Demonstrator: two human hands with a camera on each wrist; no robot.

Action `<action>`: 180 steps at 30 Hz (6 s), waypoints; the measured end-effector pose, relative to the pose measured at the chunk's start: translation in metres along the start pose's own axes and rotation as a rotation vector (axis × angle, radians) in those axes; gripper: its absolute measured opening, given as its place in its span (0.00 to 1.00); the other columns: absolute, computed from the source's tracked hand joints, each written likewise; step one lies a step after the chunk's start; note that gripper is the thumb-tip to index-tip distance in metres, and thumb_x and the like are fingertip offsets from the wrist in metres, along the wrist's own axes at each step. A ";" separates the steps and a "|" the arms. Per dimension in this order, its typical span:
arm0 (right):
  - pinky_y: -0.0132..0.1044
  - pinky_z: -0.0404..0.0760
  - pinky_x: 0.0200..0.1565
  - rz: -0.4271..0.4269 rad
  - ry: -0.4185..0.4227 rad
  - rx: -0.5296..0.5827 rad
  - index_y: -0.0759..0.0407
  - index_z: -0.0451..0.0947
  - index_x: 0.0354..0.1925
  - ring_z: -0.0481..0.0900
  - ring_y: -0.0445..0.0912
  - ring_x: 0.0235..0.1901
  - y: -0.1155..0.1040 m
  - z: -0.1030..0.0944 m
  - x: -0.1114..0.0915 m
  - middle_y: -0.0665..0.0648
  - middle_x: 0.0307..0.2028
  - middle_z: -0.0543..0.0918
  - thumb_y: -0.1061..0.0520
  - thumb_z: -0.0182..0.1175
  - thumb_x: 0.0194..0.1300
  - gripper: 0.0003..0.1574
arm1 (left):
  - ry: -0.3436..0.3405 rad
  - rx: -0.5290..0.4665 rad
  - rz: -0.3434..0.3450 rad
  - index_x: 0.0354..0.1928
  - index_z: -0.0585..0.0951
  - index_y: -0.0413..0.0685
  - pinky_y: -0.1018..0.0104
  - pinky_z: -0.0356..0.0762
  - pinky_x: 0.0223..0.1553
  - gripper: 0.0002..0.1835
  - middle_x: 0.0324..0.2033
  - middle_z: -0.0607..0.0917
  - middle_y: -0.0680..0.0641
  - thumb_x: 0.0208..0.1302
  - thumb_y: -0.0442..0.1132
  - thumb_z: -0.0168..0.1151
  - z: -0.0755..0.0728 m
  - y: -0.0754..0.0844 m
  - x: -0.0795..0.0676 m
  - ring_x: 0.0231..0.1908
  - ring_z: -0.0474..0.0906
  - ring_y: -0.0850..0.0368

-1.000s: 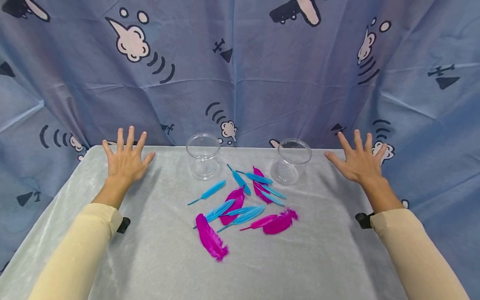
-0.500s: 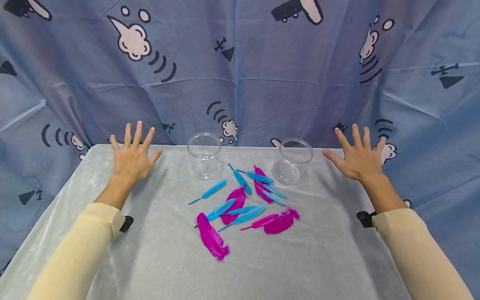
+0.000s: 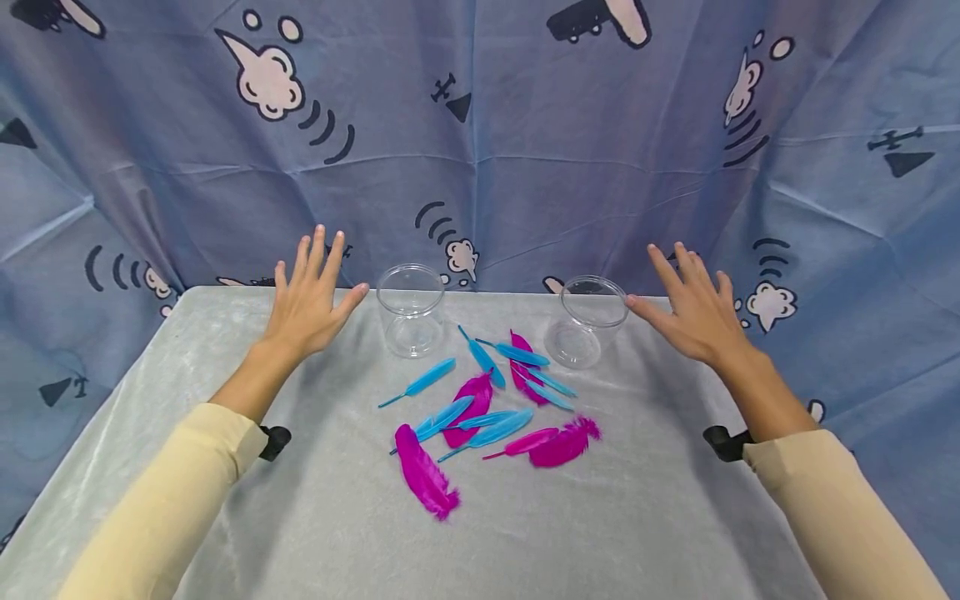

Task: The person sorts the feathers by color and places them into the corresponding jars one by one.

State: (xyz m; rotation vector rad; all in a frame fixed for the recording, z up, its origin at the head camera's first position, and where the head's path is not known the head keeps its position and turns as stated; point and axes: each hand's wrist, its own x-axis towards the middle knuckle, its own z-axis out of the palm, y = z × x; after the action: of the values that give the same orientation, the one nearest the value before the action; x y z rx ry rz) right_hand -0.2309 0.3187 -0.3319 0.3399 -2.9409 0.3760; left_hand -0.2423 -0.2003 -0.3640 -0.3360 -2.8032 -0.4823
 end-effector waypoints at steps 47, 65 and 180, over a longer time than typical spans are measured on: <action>0.52 0.83 0.49 -0.224 -0.340 0.566 0.65 0.76 0.61 0.84 0.53 0.45 -0.040 0.088 -0.038 0.64 0.54 0.83 0.52 0.77 0.54 0.40 | -0.217 -0.693 -0.208 0.80 0.41 0.49 0.43 0.66 0.65 0.65 0.73 0.61 0.38 0.52 0.48 0.79 0.041 0.038 0.009 0.70 0.61 0.38; 0.43 0.84 0.45 -0.207 -0.322 0.497 0.67 0.78 0.56 0.82 0.46 0.37 -0.041 0.103 -0.032 0.60 0.43 0.85 0.61 0.74 0.56 0.30 | -0.262 -0.810 -0.127 0.78 0.48 0.46 0.45 0.54 0.72 0.55 0.76 0.55 0.41 0.58 0.47 0.75 0.051 0.038 0.004 0.75 0.51 0.44; 0.43 0.83 0.45 -0.211 0.085 0.549 0.66 0.83 0.44 0.83 0.51 0.36 -0.196 0.030 0.099 0.61 0.38 0.87 0.66 0.64 0.65 0.08 | -0.308 -0.807 -0.144 0.78 0.46 0.48 0.40 0.57 0.69 0.53 0.76 0.54 0.40 0.61 0.44 0.72 0.048 0.034 0.007 0.74 0.51 0.38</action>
State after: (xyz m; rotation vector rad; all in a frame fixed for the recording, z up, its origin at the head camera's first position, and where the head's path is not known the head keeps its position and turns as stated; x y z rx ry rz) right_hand -0.2828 0.1063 -0.2974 0.6713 -2.6339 1.1309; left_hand -0.2507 -0.1505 -0.3958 -0.3857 -2.7797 -1.7255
